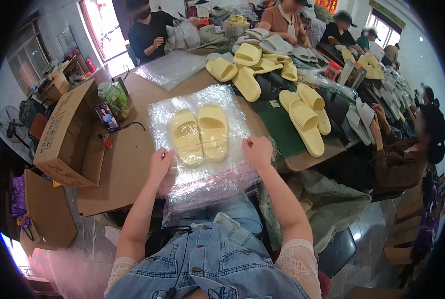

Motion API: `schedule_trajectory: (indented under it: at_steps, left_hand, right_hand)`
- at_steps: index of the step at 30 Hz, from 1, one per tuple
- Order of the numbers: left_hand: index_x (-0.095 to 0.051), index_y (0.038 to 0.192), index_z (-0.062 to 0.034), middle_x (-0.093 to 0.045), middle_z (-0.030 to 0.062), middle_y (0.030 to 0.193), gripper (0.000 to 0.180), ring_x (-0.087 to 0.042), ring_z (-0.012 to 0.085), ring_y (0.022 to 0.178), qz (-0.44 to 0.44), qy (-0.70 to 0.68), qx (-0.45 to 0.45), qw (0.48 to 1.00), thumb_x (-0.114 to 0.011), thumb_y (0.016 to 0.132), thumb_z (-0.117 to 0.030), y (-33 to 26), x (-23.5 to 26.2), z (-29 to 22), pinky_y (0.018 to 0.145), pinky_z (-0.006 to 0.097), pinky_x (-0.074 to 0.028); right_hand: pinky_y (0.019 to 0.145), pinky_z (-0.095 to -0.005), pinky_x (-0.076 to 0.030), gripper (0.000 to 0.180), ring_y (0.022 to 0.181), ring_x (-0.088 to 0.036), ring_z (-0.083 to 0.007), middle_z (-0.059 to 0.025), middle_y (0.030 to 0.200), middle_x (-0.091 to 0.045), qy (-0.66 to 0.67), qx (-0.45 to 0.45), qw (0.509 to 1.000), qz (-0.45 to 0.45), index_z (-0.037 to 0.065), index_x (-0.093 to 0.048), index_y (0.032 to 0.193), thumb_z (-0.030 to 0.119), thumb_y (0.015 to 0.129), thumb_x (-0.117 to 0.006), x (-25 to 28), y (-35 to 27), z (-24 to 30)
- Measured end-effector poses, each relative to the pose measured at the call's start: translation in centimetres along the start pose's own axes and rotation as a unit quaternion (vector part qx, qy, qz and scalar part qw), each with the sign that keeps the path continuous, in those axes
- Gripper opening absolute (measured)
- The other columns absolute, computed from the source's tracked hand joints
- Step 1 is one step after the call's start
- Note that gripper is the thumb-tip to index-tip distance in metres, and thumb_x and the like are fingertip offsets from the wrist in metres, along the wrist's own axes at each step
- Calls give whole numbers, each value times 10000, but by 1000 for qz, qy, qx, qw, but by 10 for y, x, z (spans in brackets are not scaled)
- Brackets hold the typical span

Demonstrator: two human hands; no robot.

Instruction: The person places pairs of yellow, white, and black slippers into clear plastic bags on a table. The person handles the slippers one pair at a time, arranging them inside the bags. Other workers are visible in the background performing similar tasks.

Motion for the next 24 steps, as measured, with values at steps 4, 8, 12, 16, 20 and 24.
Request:
schedule_trajectory:
  at_steps: [4, 8, 12, 16, 20, 24]
  left_hand:
    - [-510, 717, -54, -515, 7, 538, 361, -477, 79, 430, -18, 29, -10, 999, -687, 968, -243, 0, 1, 3, 393, 286, -352]
    - [-505, 721, -33, -514, 33, 518, 388, -516, 114, 445, -19, 22, 15, 999, -683, 962, -280, -3, 2, 3, 438, 318, -381]
    - [-516, 725, -28, -508, 30, 506, 392, -497, 113, 428, -32, 2, -8, 999, -686, 962, -291, -3, 6, 9, 434, 323, -376]
    - [-608, 919, -42, -639, 81, 767, 207, -623, 224, 732, -103, 230, -147, 957, -700, 924, -228, -29, 14, -50, 646, 394, -491]
    - [-556, 1289, -29, -584, 171, 1304, 423, -488, 385, 1288, -83, 339, -388, 853, -670, 907, -173, -67, -30, -121, 1064, 480, -413]
    - [-471, 1452, -44, -424, 190, 1535, 522, -319, 387, 1469, 22, 370, -329, 868, -555, 988, -269, -47, -74, -82, 1202, 484, -287]
  right_hand:
    - [990, -482, -431, 319, 1193, -568, -346, -143, 1281, -633, -37, 166, 966, -192, 73, -647, 1169, 179, 872, -698, 44, -25, 76]
    - [1197, -493, -276, 535, 1447, -376, -342, -143, 1486, -494, 22, 343, 939, -31, 58, -522, 1395, 232, 912, -675, 3, -58, 161]
    - [1232, -484, -218, 619, 1483, -316, -316, -136, 1559, -416, 2, 360, 929, 86, 38, -467, 1463, 419, 983, -554, -57, -72, 179]
    - [1237, -474, -201, 675, 1492, -296, -309, -129, 1583, -386, -49, 333, 933, 126, 37, -443, 1486, 510, 1004, -470, -96, -64, 160]
    - [1237, -470, -204, 643, 1493, -294, -309, -139, 1576, -393, -58, 328, 933, 138, 29, -448, 1481, 462, 1007, -473, -94, -65, 162]
    - [1231, -469, -219, 612, 1487, -306, -319, -155, 1569, -400, -50, 332, 932, 140, 2, -449, 1474, 392, 1004, -497, -94, -64, 157]
Point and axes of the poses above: each hand's wrist, its own y-axis towards the middle knuckle, its own x-axis out of the back of the hand, z = x × y, the point moved 10 cm from there along y, towards the middle knuckle
